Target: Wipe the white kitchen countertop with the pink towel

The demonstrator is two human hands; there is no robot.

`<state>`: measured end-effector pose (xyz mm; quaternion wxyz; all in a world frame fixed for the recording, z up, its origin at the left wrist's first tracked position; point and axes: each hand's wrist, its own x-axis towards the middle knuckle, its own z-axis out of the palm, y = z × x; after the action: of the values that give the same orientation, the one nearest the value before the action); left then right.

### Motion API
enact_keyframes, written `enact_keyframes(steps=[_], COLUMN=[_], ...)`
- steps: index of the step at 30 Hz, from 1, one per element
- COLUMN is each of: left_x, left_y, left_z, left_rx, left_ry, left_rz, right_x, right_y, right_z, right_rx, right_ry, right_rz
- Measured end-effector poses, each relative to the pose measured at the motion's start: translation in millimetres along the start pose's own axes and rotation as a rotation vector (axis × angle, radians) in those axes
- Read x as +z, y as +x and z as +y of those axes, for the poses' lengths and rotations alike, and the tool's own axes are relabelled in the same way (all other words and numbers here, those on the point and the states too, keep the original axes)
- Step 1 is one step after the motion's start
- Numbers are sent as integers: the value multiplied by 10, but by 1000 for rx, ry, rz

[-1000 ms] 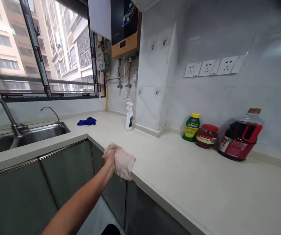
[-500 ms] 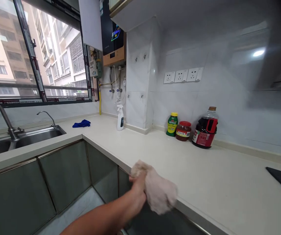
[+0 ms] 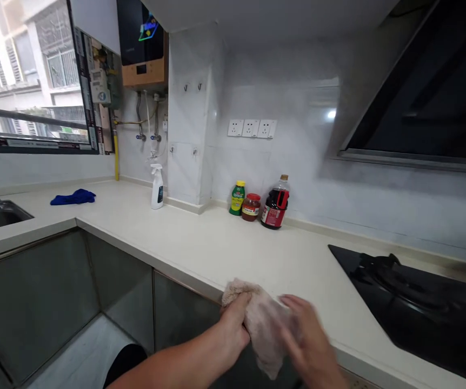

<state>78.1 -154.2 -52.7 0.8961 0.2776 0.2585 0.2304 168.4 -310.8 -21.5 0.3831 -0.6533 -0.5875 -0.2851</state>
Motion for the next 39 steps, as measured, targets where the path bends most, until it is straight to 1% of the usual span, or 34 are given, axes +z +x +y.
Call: enact_keyframes(steps=[1,2,4,6,7,9,10,11,12,13,15,16,18,20,22,24,27,30,32,35,39], left_x=[1,7,15,-33,-96,-309,-451,-603,-753,-887,-1065,-1099,-1065,-948,-825,-750,-743,-775,-778,-763,-771], left_y=[-17,-45,-128,-235,-289,-391,-436,-478,-518,-557,-623,-642,-625,-516,-332,-128,88,136,110,72,78], left_z=[32,68,159,281,355,536,644,763,893,1032,1328,1478,1756,1976,2114,2181,2209,2213,2215,2214,2216], left_rx=[-9,-26,-87,-150,-183,-241,-263,-261,-211,-100,236,414,707,909,1027,1064,1019,941,909,902,928], left_ry=[17,22,40,83,119,250,344,460,581,706,942,1042,1212,1381,1569,1751,1940,2014,2033,2042,2044], left_rz=[8,26,27,-38,-90,-180,-208,-204,-187,-155,-59,-1,122,222,304,371,437,470,467,462,469], right_x=[172,333,600,792,866,986,1036,1082,1123,1162,1243,1292,1419,1575,1710,1770,1679,1443,1246,909,366], right_y=[45,71,71,36,17,1,7,24,53,95,218,295,465,620,719,742,647,475,351,149,-208], right_z=[-224,-396,-574,-577,-543,-462,-435,-423,-430,-455,-554,-619,-757,-866,-909,-878,-737,-555,-429,-211,211], right_rx=[-88,-116,-130,-111,-103,-87,-78,-67,-58,-49,-31,-29,-49,-95,-140,-180,-240,-272,-277,-265,-245], right_ry=[53,59,6,-60,-85,-151,-199,-254,-309,-357,-428,-451,-471,-466,-456,-449,-434,-414,-402,-398,-432], right_rz=[-57,-103,-136,-142,-150,-154,-149,-148,-148,-154,-185,-202,-232,-258,-273,-273,-250,-221,-211,-203,-182])
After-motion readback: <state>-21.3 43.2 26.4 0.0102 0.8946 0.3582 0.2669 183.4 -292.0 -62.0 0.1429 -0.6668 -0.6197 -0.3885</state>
